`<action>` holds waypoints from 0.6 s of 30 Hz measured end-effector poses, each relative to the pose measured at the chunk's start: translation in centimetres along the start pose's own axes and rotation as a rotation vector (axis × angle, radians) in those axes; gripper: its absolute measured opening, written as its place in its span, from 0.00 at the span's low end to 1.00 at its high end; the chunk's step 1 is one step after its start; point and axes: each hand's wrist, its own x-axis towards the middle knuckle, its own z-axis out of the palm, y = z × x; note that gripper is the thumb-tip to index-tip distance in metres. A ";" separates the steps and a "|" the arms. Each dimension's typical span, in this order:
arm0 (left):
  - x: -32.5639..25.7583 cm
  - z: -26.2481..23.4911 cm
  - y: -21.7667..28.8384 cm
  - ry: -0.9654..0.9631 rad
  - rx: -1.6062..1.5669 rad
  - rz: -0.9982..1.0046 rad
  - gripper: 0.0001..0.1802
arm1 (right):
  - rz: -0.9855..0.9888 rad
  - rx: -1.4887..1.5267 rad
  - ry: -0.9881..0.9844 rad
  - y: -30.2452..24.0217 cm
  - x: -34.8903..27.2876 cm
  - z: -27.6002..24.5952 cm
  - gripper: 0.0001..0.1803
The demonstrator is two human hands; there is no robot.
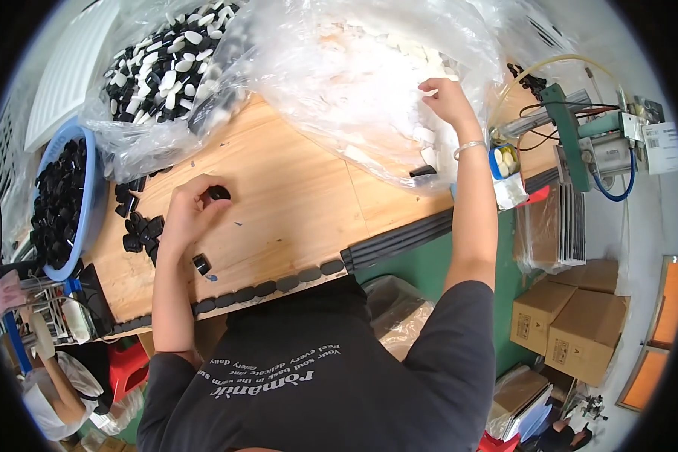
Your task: The recorder is manually assembling small black circular housings with white cylindrical inserts at a workbench.
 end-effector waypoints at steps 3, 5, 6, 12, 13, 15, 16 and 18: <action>-0.3 0.8 -0.8 0.116 -0.253 0.099 0.18 | 0.063 -0.023 -0.063 0.9 -0.1 2.1 0.16; 0.2 1.1 -1.4 0.167 -0.251 0.141 0.19 | 0.008 -0.184 -0.030 1.9 0.5 3.0 0.14; 0.3 1.1 -1.7 0.215 -0.252 0.189 0.21 | 0.005 -0.218 -0.004 1.6 0.6 3.0 0.12; 0.5 1.5 -0.4 0.191 -0.772 0.166 0.18 | -0.051 0.168 0.430 -8.6 0.4 3.3 0.07; 0.3 1.3 -0.3 0.206 -0.764 0.153 0.18 | 0.031 0.540 0.484 -11.5 0.1 4.3 0.06; 0.1 1.0 -0.5 0.141 -0.672 0.119 0.18 | -0.083 1.093 0.110 -19.4 -2.2 6.6 0.06; 0.0 1.1 -0.9 0.152 -0.672 0.157 0.19 | -0.094 1.187 -0.007 -22.9 -3.7 7.9 0.06; -0.1 1.1 -0.8 0.162 -0.693 0.113 0.19 | -0.124 1.218 -0.140 -27.2 -5.9 9.7 0.05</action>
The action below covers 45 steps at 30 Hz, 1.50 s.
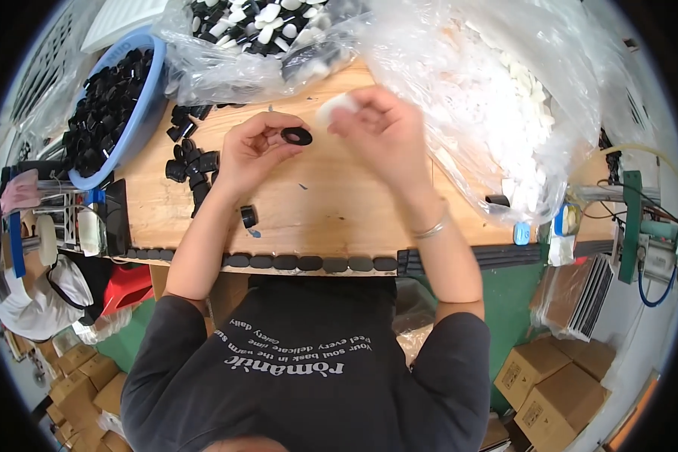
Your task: The recorder is manually assembling small black circular housings with white cylindrical inserts at a workbench.
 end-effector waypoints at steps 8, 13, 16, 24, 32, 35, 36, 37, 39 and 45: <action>0.2 -0.1 0.0 0.039 0.032 -0.053 0.18 | -0.278 -0.319 -0.075 1.6 -0.5 2.0 0.07; 0.1 0.4 0.3 0.078 0.045 -0.046 0.17 | -0.247 -0.329 -0.126 2.2 -0.9 2.7 0.07; 0.2 0.4 0.3 0.157 -0.076 -0.019 0.14 | -0.229 -0.302 -0.133 3.0 -0.9 2.4 0.08; 0.1 0.6 -0.3 0.155 0.055 0.055 0.14 | 0.141 0.145 -0.160 3.6 -1.3 2.7 0.12; 0.3 1.1 -1.1 0.200 -0.007 0.182 0.10 | 0.157 0.326 -0.112 4.8 -1.3 3.0 0.17; 0.3 1.2 -1.1 0.251 -0.023 0.157 0.08 | 0.102 0.306 -0.131 4.7 -1.3 3.2 0.17; 0.3 1.2 -1.1 0.256 -0.065 0.134 0.07 | 0.088 0.288 -0.148 4.7 -1.2 3.3 0.16; 0.3 1.2 -1.1 0.261 -0.108 0.111 0.07 | 0.074 0.270 -0.164 4.8 -1.2 3.3 0.16; 0.3 1.1 -1.0 0.247 -0.098 0.092 0.07 | 0.088 0.265 -0.181 4.6 -1.1 3.2 0.15; 0.3 1.0 -1.2 0.153 0.194 0.161 0.07 | 0.064 0.198 -0.125 4.4 -1.4 3.3 0.10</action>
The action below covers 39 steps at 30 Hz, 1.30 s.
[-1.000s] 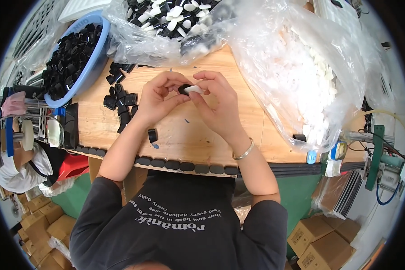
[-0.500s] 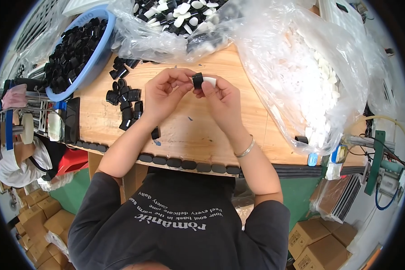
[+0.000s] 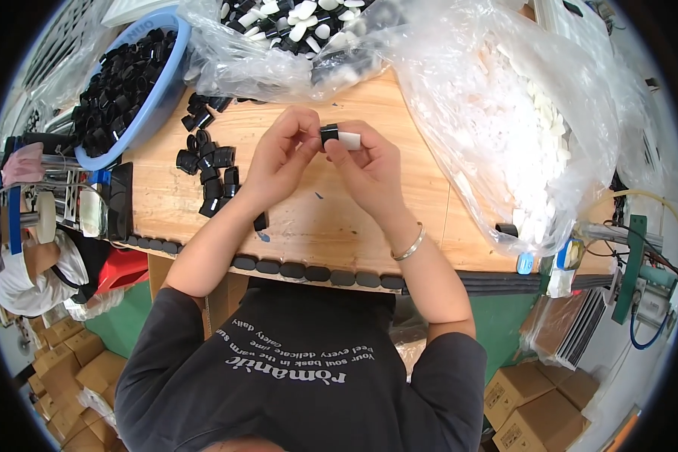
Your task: The recorder is manually assembling small black circular housings with white cylindrical inserts at a workbench.
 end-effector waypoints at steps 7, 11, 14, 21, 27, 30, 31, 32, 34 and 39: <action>-0.3 0.7 -0.5 0.128 -0.018 -0.046 0.04 | -0.183 0.065 0.269 -0.1 0.4 1.5 0.18; -0.3 0.6 0.3 0.088 -0.092 -0.147 0.03 | -0.185 0.087 0.231 -0.3 0.2 1.3 0.22; -0.1 0.4 0.7 0.078 -0.176 -0.182 0.01 | -0.158 -0.033 0.203 -0.6 0.1 1.2 0.24; -0.1 -0.1 0.5 0.089 0.055 -0.008 0.03 | -0.104 0.031 0.194 -0.9 0.2 1.1 0.25; 0.0 0.1 0.1 0.034 -0.072 -0.076 0.02 | -0.147 -0.187 0.158 -1.2 -0.2 0.5 0.24; 0.1 -0.7 -0.1 -0.016 0.032 -0.008 0.03 | -0.215 -0.355 0.113 -1.4 -0.3 0.3 0.21; 0.1 -0.8 -0.1 -0.060 0.096 0.018 0.03 | -0.239 -0.393 0.098 -1.4 -0.4 0.3 0.19; 0.1 -0.6 0.1 -0.063 0.095 0.017 0.03 | -0.239 -0.393 0.101 -1.3 -0.4 0.3 0.19; -0.3 0.0 0.7 -0.012 -0.016 -0.048 0.04 | -0.297 -0.316 0.203 -0.8 -0.3 0.4 0.15; -0.7 0.3 0.5 0.022 -0.252 -0.199 0.05 | -0.318 -0.214 0.227 -1.1 -0.2 0.7 0.14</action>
